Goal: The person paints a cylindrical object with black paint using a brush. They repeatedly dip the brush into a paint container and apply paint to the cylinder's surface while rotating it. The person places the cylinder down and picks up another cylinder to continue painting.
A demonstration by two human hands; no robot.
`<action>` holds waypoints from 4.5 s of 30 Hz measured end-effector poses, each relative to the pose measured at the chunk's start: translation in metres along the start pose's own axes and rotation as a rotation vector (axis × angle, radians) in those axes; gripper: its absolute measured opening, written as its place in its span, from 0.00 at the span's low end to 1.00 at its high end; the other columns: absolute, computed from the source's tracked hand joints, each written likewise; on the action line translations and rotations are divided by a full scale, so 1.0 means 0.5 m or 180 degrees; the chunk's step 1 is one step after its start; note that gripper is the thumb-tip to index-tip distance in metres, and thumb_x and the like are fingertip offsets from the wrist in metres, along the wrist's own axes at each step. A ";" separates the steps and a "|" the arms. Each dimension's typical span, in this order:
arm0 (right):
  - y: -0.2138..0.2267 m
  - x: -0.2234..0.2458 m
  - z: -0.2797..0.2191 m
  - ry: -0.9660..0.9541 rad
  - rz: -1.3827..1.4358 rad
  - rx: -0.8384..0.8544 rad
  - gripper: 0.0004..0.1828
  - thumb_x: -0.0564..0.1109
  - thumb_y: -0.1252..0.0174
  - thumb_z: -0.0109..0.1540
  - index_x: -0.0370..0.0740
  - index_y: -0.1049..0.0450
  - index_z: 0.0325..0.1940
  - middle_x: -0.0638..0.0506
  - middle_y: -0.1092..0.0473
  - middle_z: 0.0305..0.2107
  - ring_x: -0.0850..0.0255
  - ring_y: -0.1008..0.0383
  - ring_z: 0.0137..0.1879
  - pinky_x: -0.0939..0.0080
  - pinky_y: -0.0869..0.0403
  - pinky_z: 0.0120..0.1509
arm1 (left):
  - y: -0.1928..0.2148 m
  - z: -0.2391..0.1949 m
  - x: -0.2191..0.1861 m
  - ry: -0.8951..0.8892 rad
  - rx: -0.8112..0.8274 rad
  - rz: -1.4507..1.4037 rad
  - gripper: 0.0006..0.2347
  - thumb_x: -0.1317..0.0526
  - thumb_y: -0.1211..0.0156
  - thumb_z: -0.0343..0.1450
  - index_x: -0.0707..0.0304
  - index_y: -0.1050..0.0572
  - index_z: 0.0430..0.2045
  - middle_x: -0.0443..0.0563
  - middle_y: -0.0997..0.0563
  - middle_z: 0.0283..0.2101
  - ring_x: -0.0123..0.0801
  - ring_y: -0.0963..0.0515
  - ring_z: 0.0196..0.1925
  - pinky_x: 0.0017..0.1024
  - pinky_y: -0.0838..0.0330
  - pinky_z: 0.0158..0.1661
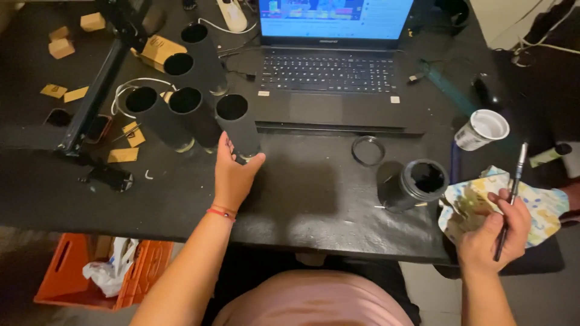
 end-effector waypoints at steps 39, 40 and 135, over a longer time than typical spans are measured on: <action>-0.181 -0.033 0.039 -0.1546 -0.1468 0.1228 0.32 0.50 0.22 0.45 0.42 0.41 0.36 0.45 0.27 0.49 0.43 0.27 0.50 0.44 0.32 0.52 | -0.023 -0.011 -0.015 -0.0741 0.0407 0.0836 0.21 0.62 0.29 0.65 0.67 0.29 0.51 0.62 0.23 0.49 0.55 0.24 0.53 0.55 0.30 0.52; -0.179 -0.039 0.041 -0.1546 -0.1461 0.1249 0.32 0.50 0.22 0.45 0.42 0.41 0.36 0.45 0.27 0.49 0.43 0.27 0.50 0.44 0.32 0.52 | -0.026 -0.004 -0.017 -0.0722 0.0398 0.0838 0.21 0.62 0.29 0.65 0.67 0.29 0.51 0.62 0.23 0.49 0.55 0.24 0.53 0.55 0.30 0.52; -0.470 0.225 0.176 -0.0666 0.2035 0.0171 0.23 0.42 0.36 0.60 0.47 0.48 0.32 0.32 0.37 0.61 0.66 0.30 0.45 0.69 0.29 0.48 | -0.266 0.040 -0.109 -0.1719 0.1471 -0.2823 0.16 0.68 0.51 0.74 0.74 0.34 0.57 0.63 0.23 0.51 0.44 0.23 0.53 0.44 0.27 0.51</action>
Point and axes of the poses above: each hand's wrist, its own z-axis towards the middle knuckle, its own y-axis out of the back of the hand, x = y × z, the point moved 6 cm from there along z, towards the middle knuckle
